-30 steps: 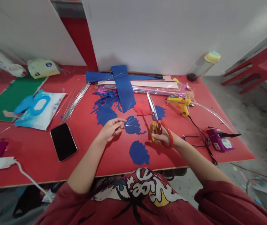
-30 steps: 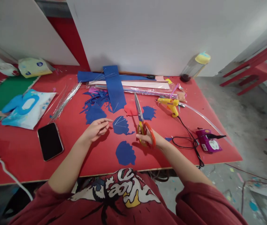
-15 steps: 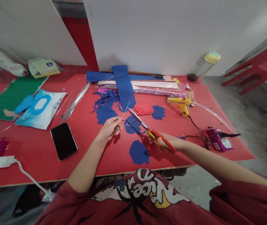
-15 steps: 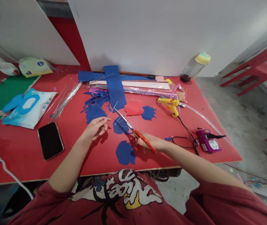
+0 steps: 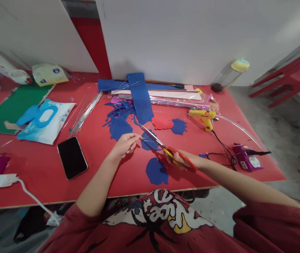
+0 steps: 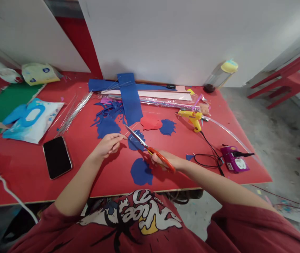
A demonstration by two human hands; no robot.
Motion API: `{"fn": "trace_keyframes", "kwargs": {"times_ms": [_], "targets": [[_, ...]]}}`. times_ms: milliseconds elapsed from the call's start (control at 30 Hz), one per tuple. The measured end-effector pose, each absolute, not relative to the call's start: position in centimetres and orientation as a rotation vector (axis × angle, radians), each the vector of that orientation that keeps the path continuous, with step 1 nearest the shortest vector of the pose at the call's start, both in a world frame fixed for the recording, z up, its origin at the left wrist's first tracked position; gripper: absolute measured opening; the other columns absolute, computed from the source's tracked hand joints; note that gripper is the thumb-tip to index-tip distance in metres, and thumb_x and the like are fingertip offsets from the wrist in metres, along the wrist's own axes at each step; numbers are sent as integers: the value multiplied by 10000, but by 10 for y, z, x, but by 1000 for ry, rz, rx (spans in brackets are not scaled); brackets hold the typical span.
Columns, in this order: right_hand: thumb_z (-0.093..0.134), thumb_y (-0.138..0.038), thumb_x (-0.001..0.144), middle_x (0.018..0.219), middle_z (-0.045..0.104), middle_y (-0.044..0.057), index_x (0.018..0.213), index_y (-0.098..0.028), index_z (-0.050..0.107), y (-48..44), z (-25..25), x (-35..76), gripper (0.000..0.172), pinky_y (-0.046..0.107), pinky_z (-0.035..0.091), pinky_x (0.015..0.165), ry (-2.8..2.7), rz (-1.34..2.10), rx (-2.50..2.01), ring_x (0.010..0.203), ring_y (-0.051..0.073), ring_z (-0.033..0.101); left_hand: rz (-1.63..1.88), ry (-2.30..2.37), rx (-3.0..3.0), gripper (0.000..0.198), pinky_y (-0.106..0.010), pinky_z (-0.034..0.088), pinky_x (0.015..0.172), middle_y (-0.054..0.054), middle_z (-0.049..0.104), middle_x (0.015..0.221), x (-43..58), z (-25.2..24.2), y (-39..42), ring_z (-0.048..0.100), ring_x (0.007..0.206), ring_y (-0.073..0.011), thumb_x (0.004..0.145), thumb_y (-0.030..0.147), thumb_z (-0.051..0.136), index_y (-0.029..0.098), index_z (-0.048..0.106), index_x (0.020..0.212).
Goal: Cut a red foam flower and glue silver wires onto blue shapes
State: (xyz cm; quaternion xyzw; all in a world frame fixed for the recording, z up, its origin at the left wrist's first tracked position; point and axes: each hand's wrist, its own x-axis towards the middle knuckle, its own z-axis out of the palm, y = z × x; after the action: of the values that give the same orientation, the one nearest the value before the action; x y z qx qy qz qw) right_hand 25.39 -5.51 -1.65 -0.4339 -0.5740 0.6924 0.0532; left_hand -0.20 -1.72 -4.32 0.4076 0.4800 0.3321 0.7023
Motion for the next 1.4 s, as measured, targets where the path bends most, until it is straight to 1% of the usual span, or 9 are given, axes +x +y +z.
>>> {"fn": "trace_keyframes", "kwargs": {"times_ms": [167, 300, 400, 533, 667, 867, 1100, 1267, 1400], "targets": [[435, -802, 627, 615, 425, -49, 741, -187, 404, -54, -10, 250, 626, 172, 244, 331, -1671, 2144, -1385, 366, 16, 317, 715, 1065, 894, 172, -154, 142, 318, 104, 306, 282, -2, -43, -17, 181, 241, -20, 793, 263, 531, 111, 611, 800], [525, -729, 636, 591, 400, -55, 731, -192, 395, -54, -6, 247, 561, 165, 236, 325, -1558, 2202, -1418, 378, 17, 300, 712, 1065, 894, 177, -151, 140, 319, 105, 302, 281, -2, -44, -17, 186, 243, -19, 786, 279, 552, 113, 615, 794], [477, -687, 717, 549, 371, -68, 729, -201, 392, -56, -7, 242, 493, 170, 242, 311, -1492, 2161, -1547, 360, 28, 292, 702, 1059, 893, 187, -151, 135, 316, 107, 300, 281, -2, -45, -17, 187, 243, -20, 780, 294, 564, 116, 616, 794], [392, -578, 832, 432, 376, -61, 609, -199, 372, -57, -4, 234, 441, 201, 289, 307, -1668, 1992, -1758, 301, 58, 351, 671, 1056, 908, 193, -154, 132, 310, 104, 301, 283, -2, -46, -15, 184, 243, -21, 773, 301, 570, 115, 620, 780], [450, -478, 844, 363, 414, -47, 539, -197, 382, -56, 1, 232, 420, 205, 331, 334, -1845, 1895, -1756, 295, 77, 415, 629, 1016, 904, 188, -153, 130, 313, 104, 300, 286, -4, -48, -14, 180, 243, -18, 768, 306, 577, 123, 620, 759], [423, -480, 849, 377, 444, -17, 493, -196, 401, -52, -4, 236, 456, 218, 365, 357, -1957, 1804, -1808, 330, 90, 447, 584, 952, 886, 160, -147, 132, 300, 97, 323, 270, -3, -50, -13, 169, 222, -22, 773, 285, 549, 139, 567, 708], [380, -529, 851, 400, 416, -19, 525, -197, 386, -44, -5, 235, 466, 226, 326, 333, -2078, 1780, -1782, 319, 90, 412, 579, 936, 889, 180, -139, 150, 275, 77, 377, 278, -2, -52, -14, 208, 205, -35, 792, 293, 512, 157, 512, 676], [361, -557, 846, 372, 380, -28, 546, -202, 367, -41, -13, 233, 464, 225, 309, 304, -1998, 1819, -1806, 298, 90, 386, 606, 960, 861, 239, -122, 145, 279, 105, 314, 268, 0, -51, -13, 168, 210, -25, 808, 366, 528, 159, 500, 694], [391, -535, 835, 390, 382, -28, 554, -198, 369, -38, -17, 228, 440, 222, 293, 332, -2100, 1664, -1747, 333, 86, 384, 648, 985, 824, 269, -113, 136, 292, 115, 281, 264, 2, -49, -12, 141, 224, -17, 822, 383, 528, 165, 476, 673]]}}
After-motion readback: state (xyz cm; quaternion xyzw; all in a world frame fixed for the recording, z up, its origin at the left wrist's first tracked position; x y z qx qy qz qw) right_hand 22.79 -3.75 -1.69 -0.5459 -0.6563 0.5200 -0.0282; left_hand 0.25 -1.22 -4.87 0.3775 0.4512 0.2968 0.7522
